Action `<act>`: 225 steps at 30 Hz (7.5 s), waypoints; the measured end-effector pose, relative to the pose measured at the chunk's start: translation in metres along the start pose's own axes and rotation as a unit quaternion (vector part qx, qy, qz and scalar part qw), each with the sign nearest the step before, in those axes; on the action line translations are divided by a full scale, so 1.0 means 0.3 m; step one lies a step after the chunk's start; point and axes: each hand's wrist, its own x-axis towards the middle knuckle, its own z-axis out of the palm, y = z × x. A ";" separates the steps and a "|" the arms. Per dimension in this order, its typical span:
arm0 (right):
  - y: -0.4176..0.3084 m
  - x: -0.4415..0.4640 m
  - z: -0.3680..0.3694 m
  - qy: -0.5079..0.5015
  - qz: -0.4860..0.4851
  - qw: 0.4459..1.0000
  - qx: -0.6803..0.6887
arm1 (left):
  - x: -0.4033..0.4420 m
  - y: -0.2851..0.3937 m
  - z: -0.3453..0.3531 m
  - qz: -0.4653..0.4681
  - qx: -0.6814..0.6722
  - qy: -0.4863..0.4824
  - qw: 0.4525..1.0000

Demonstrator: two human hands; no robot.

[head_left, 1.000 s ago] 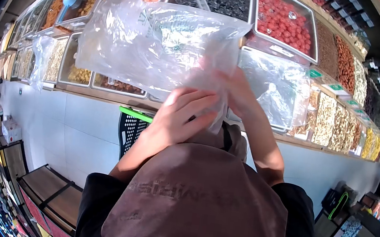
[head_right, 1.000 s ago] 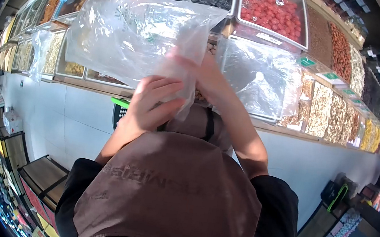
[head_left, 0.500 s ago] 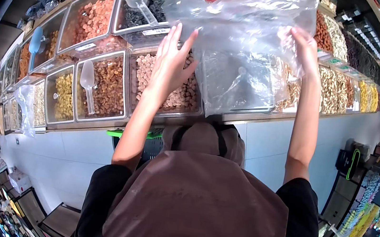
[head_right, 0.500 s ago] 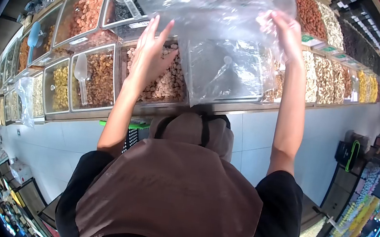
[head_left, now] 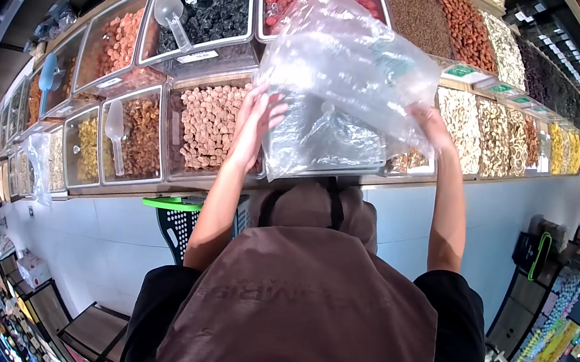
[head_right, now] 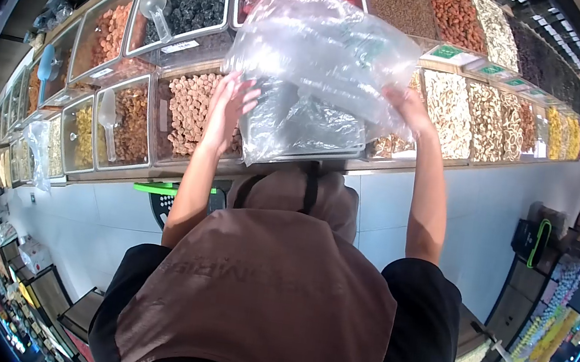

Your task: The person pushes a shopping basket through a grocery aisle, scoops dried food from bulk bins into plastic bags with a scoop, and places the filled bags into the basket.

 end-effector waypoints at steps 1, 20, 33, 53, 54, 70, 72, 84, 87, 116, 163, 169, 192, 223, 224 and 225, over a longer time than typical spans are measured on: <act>0.019 -0.017 0.016 0.036 -0.009 0.997 -0.061 | -0.017 -0.016 0.006 0.001 -0.021 0.009 1.000; 0.127 0.127 0.068 0.025 0.024 0.999 0.011 | -0.139 -0.334 0.064 -0.031 0.244 0.376 0.894; 0.125 0.114 0.091 -0.006 0.006 0.999 0.040 | -0.087 -0.342 0.091 0.025 0.128 0.285 0.950; -0.661 0.272 -0.022 0.086 -0.354 0.925 0.109 | 0.356 0.596 0.131 0.179 0.223 0.196 0.938; -0.691 0.352 -0.025 0.004 -0.341 0.929 0.146 | 0.455 0.606 0.056 0.182 0.212 0.210 0.937; -0.524 0.453 0.087 0.421 -0.445 0.749 -0.253 | 0.063 -0.164 -0.034 0.170 0.341 0.232 0.895; -0.396 0.257 0.140 0.308 -0.301 0.896 -0.105 | 0.009 -0.296 -0.055 0.114 0.331 0.268 0.897; 0.176 0.129 0.264 0.113 0.013 0.993 -0.043 | 0.011 -0.378 -0.070 -0.065 0.292 0.303 0.905; 0.165 0.097 0.318 0.047 -0.039 0.982 0.177 | 0.019 -0.396 -0.076 -0.050 0.256 0.321 0.910; -0.031 0.230 1.274 -0.195 -0.031 0.923 0.331 | -0.132 -0.057 -0.609 0.132 0.531 0.238 0.803; 0.011 0.184 1.271 -0.014 -0.433 0.745 -0.508 | -0.469 -0.610 -0.872 -0.129 0.036 0.702 0.699; 0.034 0.191 1.284 0.001 -0.437 0.737 -0.516 | -0.415 -0.606 -0.846 -0.118 0.008 0.760 0.640; 0.158 -0.010 1.170 -0.056 -0.509 0.733 -0.449 | -0.994 -0.947 -0.222 -0.173 0.010 0.512 0.841; -0.476 0.088 0.461 0.042 -0.499 0.749 -0.433 | -1.230 -0.928 -0.197 -0.229 0.384 0.516 0.731; -0.392 0.036 0.477 0.039 -0.495 0.744 -0.447 | -1.233 -0.926 -0.196 -0.232 0.386 0.515 0.729; -0.306 0.002 0.500 0.042 -0.489 0.737 -0.465 | -1.225 -0.923 -0.192 -0.235 0.388 0.517 0.726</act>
